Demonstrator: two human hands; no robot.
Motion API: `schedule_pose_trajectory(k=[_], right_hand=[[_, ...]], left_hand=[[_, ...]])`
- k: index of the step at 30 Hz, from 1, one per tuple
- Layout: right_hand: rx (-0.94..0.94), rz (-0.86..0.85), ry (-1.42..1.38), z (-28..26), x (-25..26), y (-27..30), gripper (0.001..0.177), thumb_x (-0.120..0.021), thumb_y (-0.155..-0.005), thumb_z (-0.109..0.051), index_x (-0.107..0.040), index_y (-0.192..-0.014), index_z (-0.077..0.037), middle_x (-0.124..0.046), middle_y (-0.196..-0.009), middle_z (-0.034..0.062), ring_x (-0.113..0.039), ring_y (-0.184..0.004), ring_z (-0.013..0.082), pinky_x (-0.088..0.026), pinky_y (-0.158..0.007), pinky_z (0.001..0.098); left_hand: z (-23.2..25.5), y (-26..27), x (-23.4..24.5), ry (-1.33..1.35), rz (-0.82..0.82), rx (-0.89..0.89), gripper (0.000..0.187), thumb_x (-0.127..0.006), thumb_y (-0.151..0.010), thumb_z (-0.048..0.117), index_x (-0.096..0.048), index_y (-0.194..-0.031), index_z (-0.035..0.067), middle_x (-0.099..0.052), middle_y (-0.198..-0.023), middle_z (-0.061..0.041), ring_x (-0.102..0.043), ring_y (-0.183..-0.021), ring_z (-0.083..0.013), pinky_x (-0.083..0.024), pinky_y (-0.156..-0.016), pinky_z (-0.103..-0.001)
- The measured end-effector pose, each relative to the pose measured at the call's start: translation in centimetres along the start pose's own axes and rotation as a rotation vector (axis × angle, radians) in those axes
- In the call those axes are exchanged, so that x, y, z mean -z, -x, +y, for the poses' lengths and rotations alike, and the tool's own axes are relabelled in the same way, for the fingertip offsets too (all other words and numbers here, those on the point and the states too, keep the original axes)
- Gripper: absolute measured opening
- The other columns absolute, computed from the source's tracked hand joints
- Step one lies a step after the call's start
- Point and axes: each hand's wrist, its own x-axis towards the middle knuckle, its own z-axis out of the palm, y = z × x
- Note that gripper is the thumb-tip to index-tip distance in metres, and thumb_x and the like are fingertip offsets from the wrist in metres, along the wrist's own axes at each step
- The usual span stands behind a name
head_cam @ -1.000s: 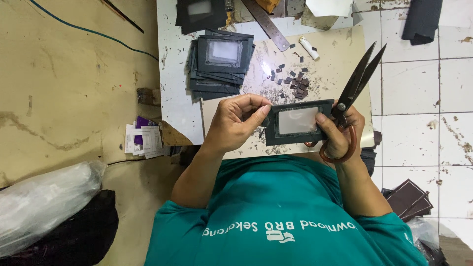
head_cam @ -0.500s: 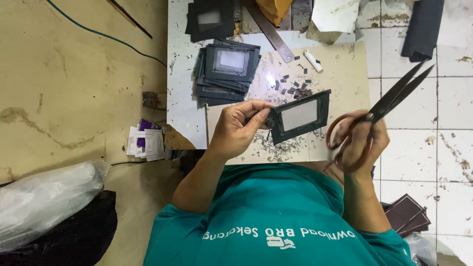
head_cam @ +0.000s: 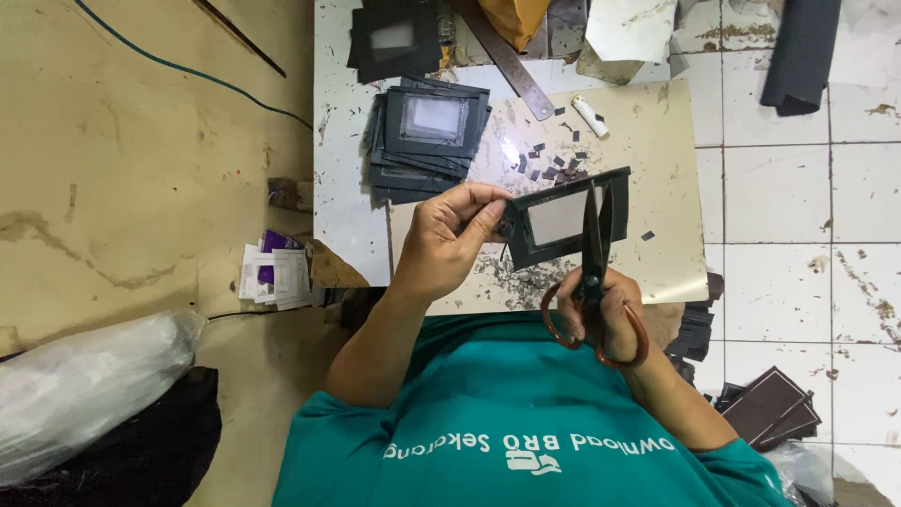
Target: Trimming the edges of small leather frames using scissors on a workshop table
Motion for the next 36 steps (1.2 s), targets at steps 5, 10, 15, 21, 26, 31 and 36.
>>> schedule_pose_trajectory(k=[5,10,15,21,26,31,36], right_hand=[[0.015,-0.016,-0.034,0.7,-0.4,0.3,0.076,-0.048,-0.102,-0.062,-0.062,-0.096,0.012,-0.05,-0.048,0.0098,-0.048,-0.032,0.0117,-0.045,-0.034,0.025],[0.018,-0.044,-0.069,1.1,-0.7,0.5,0.074,-0.047,-0.104,-0.06,-0.062,-0.097,0.012,-0.05,-0.049,0.0088,-0.048,-0.032,0.0105,-0.044,-0.034,0.0232],[-0.039,-0.139,-0.092,1.0,-2.2,0.6,0.073,-0.05,-0.102,-0.06,-0.064,-0.097,0.011,-0.05,-0.045,0.007,-0.048,-0.032,0.0105,-0.042,-0.035,0.0222],[-0.138,-0.169,-0.107,1.4,-2.7,0.6,0.073,-0.049,-0.103,-0.062,-0.065,-0.097,0.009,-0.053,-0.044,0.0083,-0.05,-0.031,0.0089,-0.045,-0.035,0.0215],[-0.156,-0.165,-0.143,2.0,-1.9,0.7,0.075,-0.051,-0.101,-0.062,-0.065,-0.096,0.012,-0.052,-0.045,0.0096,-0.049,-0.03,0.0097,-0.046,-0.032,0.0239],[-0.152,-0.172,-0.084,1.4,-2.0,0.4,0.073,-0.049,-0.102,-0.06,-0.064,-0.095,0.011,-0.052,-0.044,0.01,-0.051,-0.029,0.0107,-0.047,-0.03,0.0253],[-0.069,-0.168,-0.052,1.2,-0.9,0.3,0.076,-0.048,-0.103,-0.06,-0.063,-0.096,0.014,-0.051,-0.044,0.0095,-0.051,-0.03,0.0119,-0.045,-0.033,0.0233]], left_hand=[[-0.5,-0.1,-0.2,0.026,0.006,0.008,0.019,-0.064,-0.103,0.012,-0.071,-0.115,-0.001,-0.075,-0.092,-0.018,-0.07,-0.087,-0.0155,-0.067,-0.074,-0.035],[-1.2,-0.1,0.0,0.031,0.002,0.02,0.019,-0.063,-0.103,0.013,-0.07,-0.115,-0.001,-0.075,-0.094,-0.018,-0.07,-0.087,-0.0157,-0.066,-0.076,-0.036],[0.5,0.1,-0.9,0.033,-0.025,0.003,0.02,-0.062,-0.104,0.012,-0.07,-0.115,-0.002,-0.076,-0.096,-0.021,-0.068,-0.09,-0.0161,-0.066,-0.078,-0.038],[0.4,0.2,-1.1,0.045,-0.049,0.009,0.02,-0.061,-0.105,0.012,-0.069,-0.117,-0.002,-0.075,-0.096,-0.018,-0.068,-0.092,-0.0158,-0.065,-0.081,-0.036],[0.8,0.3,-0.5,0.034,-0.111,-0.009,0.022,-0.062,-0.103,0.007,-0.067,-0.122,-0.002,-0.075,-0.099,-0.019,-0.067,-0.094,-0.0153,-0.064,-0.084,-0.037],[-0.3,-0.1,0.2,0.029,-0.134,-0.039,0.026,-0.065,-0.101,0.005,-0.064,-0.127,-0.001,-0.076,-0.102,-0.019,-0.07,-0.098,-0.0162,-0.064,-0.087,-0.039],[-0.2,-0.4,0.8,-0.036,-0.113,-0.107,0.026,-0.065,-0.102,0.007,-0.063,-0.127,0.003,-0.077,-0.097,-0.013,-0.069,-0.091,-0.0098,-0.062,-0.081,-0.032]])
